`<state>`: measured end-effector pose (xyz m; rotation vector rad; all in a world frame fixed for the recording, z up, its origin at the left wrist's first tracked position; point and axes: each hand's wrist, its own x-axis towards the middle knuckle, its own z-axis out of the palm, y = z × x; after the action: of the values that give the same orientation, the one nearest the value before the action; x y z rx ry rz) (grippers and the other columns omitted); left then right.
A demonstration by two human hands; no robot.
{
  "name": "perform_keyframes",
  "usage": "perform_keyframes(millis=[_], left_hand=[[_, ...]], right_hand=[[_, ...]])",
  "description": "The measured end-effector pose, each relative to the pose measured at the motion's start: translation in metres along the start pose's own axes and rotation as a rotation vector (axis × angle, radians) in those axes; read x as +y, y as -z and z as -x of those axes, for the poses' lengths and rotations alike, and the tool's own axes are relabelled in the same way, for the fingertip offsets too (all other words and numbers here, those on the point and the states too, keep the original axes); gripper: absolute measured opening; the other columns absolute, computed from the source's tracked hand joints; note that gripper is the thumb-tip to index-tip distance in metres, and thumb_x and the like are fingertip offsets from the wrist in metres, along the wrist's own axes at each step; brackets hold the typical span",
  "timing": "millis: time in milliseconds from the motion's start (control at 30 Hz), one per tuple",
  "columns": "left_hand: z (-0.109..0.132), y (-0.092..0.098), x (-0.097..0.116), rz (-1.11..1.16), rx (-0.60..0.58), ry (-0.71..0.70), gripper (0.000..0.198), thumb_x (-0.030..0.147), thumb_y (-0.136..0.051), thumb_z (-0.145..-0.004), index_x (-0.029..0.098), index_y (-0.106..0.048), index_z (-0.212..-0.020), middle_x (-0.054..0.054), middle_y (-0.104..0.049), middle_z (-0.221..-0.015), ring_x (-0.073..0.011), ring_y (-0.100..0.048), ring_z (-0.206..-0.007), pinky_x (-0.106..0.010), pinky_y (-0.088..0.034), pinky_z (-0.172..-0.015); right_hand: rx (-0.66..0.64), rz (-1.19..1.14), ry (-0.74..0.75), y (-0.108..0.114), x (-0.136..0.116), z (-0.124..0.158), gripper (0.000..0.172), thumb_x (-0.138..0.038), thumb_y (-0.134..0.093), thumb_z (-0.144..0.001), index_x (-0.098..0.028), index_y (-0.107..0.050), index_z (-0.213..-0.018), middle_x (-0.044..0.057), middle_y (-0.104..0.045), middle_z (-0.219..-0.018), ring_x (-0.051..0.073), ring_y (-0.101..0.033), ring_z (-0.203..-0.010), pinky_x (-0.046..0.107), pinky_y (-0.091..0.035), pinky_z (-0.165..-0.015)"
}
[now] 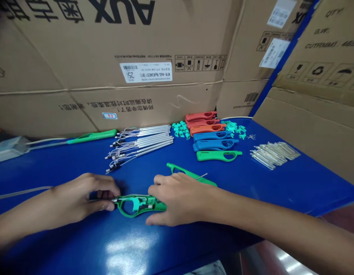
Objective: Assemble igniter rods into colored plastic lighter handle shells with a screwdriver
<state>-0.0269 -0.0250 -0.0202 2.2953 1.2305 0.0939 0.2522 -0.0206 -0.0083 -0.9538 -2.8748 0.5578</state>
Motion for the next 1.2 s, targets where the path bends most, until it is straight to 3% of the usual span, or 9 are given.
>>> perform_keyframes(millis=[100, 233, 400, 500, 700, 900, 1100, 1200], left_hand=[[-0.001, 0.0, 0.002, -0.023, 0.102, -0.047, 0.013, 0.022, -0.058, -0.088, 0.025, -0.07, -0.091, 0.0, -0.069, -0.086, -0.0148, -0.063, -0.079, -0.026, -0.046, -0.072], [-0.005, -0.001, 0.009, -0.068, 0.204, -0.101, 0.013, 0.025, -0.055, -0.09, 0.023, -0.069, -0.09, -0.001, -0.067, -0.084, -0.0133, -0.062, -0.073, -0.025, -0.046, -0.067], [-0.006, -0.001, 0.024, -0.123, 0.323, -0.165, 0.012, 0.025, -0.052, -0.091, 0.021, -0.063, -0.093, 0.0, -0.066, -0.085, -0.0125, -0.061, -0.072, -0.025, -0.047, -0.066], [-0.003, -0.002, 0.032, -0.086, 0.391, -0.134, 0.01, 0.027, -0.053, -0.09, 0.021, -0.059, -0.095, 0.001, -0.066, -0.085, -0.0124, -0.061, -0.073, -0.025, -0.048, -0.067], [-0.005, -0.012, 0.043, -0.088, 0.332, -0.166, 0.023, 0.033, -0.056, -0.09, 0.023, -0.058, -0.111, -0.001, -0.065, -0.091, -0.0122, -0.059, -0.071, -0.025, -0.048, -0.066], [-0.016, -0.022, 0.049, -0.034, 0.325, -0.141, 0.022, 0.039, -0.056, -0.092, 0.022, -0.067, -0.101, 0.001, -0.066, -0.076, -0.0111, -0.056, -0.061, -0.023, -0.043, -0.059], [-0.015, -0.023, 0.056, 0.051, 0.211, -0.093, 0.024, 0.038, -0.052, -0.094, 0.022, -0.069, -0.097, 0.003, -0.064, -0.065, -0.0079, -0.047, -0.048, -0.02, -0.035, -0.047], [-0.014, -0.024, 0.06, 0.048, 0.251, -0.107, 0.025, 0.035, -0.05, -0.095, 0.02, -0.07, -0.094, 0.001, -0.065, -0.067, -0.0086, -0.051, -0.052, -0.019, -0.038, -0.05]], right_hand=[[0.038, -0.113, -0.066, -0.01, 0.006, -0.003, 0.028, -0.044, -0.07, -0.079, -0.02, -0.066, -0.093, 0.0, -0.063, -0.089, 0.015, -0.058, -0.074, 0.028, -0.043, -0.067], [0.083, -0.129, -0.144, -0.011, 0.012, -0.001, 0.038, -0.047, -0.077, -0.073, -0.018, -0.067, -0.096, 0.001, -0.062, -0.088, 0.016, -0.057, -0.076, 0.028, -0.043, -0.067], [0.152, -0.091, -0.124, -0.012, 0.014, 0.001, 0.045, -0.054, -0.077, -0.07, -0.018, -0.069, -0.096, 0.001, -0.061, -0.088, 0.016, -0.058, -0.074, 0.029, -0.043, -0.065], [0.202, -0.111, -0.129, -0.012, 0.014, 0.003, 0.038, -0.051, -0.074, -0.076, -0.019, -0.069, -0.095, 0.001, -0.061, -0.087, 0.015, -0.058, -0.073, 0.028, -0.044, -0.064], [0.184, -0.094, -0.1, -0.014, 0.011, 0.004, 0.019, -0.036, -0.066, -0.084, -0.017, -0.069, -0.088, 0.002, -0.061, -0.085, 0.015, -0.06, -0.075, 0.03, -0.045, -0.069], [0.248, -0.057, -0.039, -0.021, 0.012, 0.005, 0.017, -0.033, -0.064, -0.083, -0.017, -0.068, -0.085, 0.002, -0.061, -0.085, 0.014, -0.059, -0.073, 0.027, -0.043, -0.064], [0.356, 0.013, 0.026, -0.03, 0.013, 0.004, 0.016, -0.031, -0.062, -0.082, -0.018, -0.069, -0.089, 0.002, -0.063, -0.088, 0.013, -0.059, -0.071, 0.027, -0.037, -0.058], [0.376, 0.022, 0.029, -0.033, 0.012, 0.002, 0.015, -0.029, -0.063, -0.081, -0.018, -0.07, -0.089, 0.002, -0.064, -0.09, 0.013, -0.06, -0.071, 0.026, -0.036, -0.057]])
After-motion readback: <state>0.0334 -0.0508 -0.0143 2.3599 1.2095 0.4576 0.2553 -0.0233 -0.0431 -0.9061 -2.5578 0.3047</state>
